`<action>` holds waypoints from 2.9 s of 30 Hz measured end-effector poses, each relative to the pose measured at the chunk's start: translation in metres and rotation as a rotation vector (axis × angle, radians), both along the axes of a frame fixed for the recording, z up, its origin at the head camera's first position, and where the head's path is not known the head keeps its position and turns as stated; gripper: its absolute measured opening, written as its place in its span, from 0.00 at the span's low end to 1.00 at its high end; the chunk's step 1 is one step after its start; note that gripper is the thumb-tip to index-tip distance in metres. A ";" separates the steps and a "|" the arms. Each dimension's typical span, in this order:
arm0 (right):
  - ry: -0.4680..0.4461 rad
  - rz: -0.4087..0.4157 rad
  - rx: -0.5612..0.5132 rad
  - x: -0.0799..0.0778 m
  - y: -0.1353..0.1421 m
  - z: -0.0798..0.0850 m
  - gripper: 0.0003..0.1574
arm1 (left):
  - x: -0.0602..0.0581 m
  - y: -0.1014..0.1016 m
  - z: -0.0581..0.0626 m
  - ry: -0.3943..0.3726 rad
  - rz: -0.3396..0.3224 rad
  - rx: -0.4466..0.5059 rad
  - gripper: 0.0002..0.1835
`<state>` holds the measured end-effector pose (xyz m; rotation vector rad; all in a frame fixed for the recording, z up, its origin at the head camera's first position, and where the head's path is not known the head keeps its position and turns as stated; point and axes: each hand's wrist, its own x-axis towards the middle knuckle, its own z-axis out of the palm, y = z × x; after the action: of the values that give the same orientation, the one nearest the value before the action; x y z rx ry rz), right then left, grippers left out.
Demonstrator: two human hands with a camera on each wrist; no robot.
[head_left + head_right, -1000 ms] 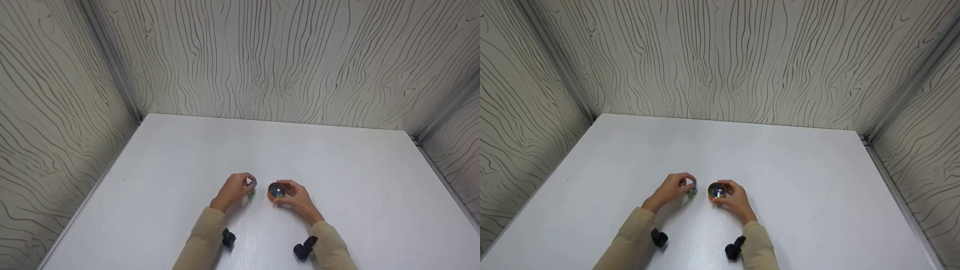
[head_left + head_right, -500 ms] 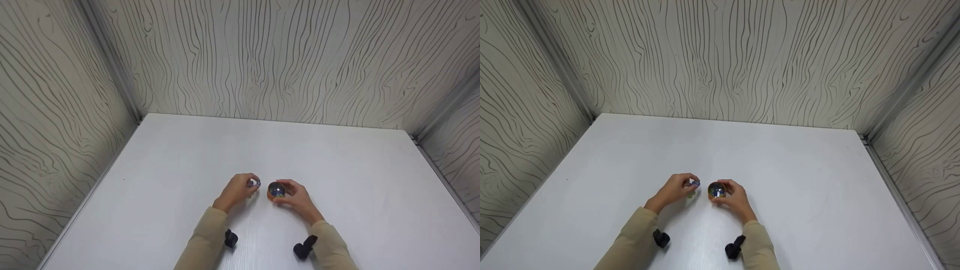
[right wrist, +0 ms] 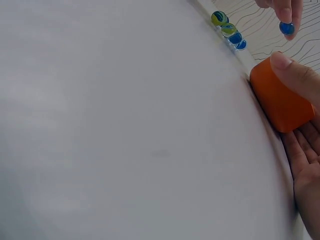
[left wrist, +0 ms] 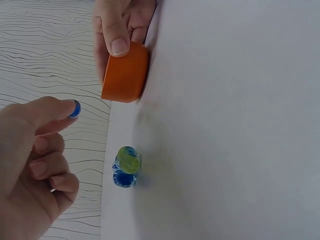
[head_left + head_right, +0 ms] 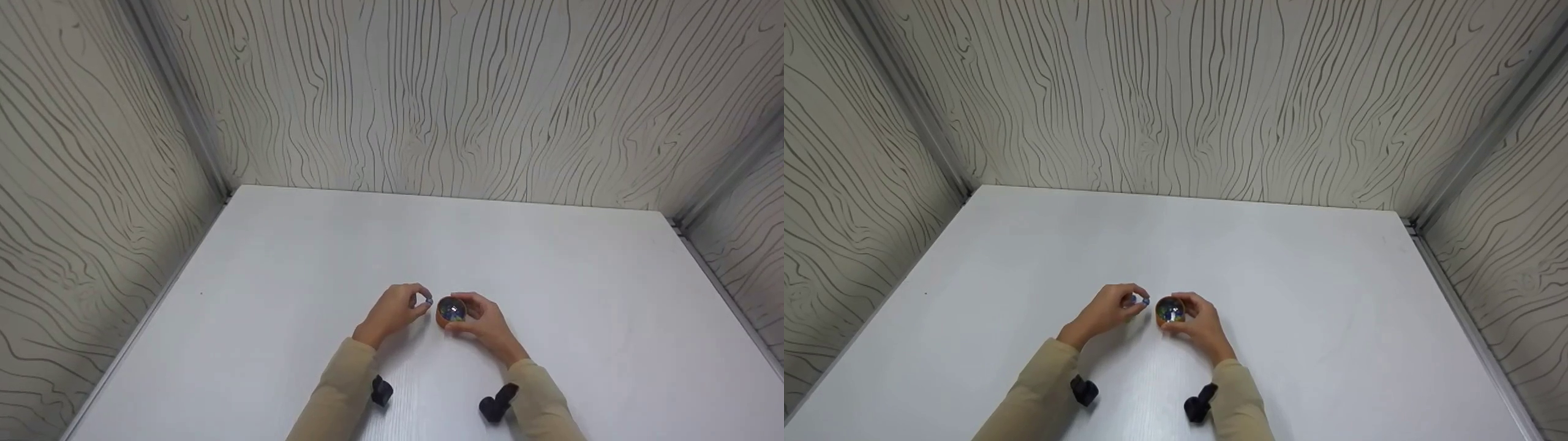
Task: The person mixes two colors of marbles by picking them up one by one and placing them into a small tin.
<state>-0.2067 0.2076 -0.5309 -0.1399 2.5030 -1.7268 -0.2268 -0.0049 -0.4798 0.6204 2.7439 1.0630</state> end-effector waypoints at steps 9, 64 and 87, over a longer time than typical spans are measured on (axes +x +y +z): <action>-0.007 0.012 -0.012 0.000 -0.001 0.003 0.39 | 0.000 0.003 0.002 0.051 -0.027 -0.003 0.11; -0.023 0.031 -0.054 -0.003 0.001 0.000 0.40 | -0.001 0.023 -0.005 0.068 -0.105 -0.125 0.12; -0.002 0.027 -0.043 -0.002 0.000 -0.001 0.41 | -0.003 0.012 0.000 0.097 -0.080 -0.065 0.11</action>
<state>-0.2087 0.2076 -0.5316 -0.1747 2.4518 -1.7704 -0.2296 0.0071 -0.4798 0.7851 2.7962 0.9467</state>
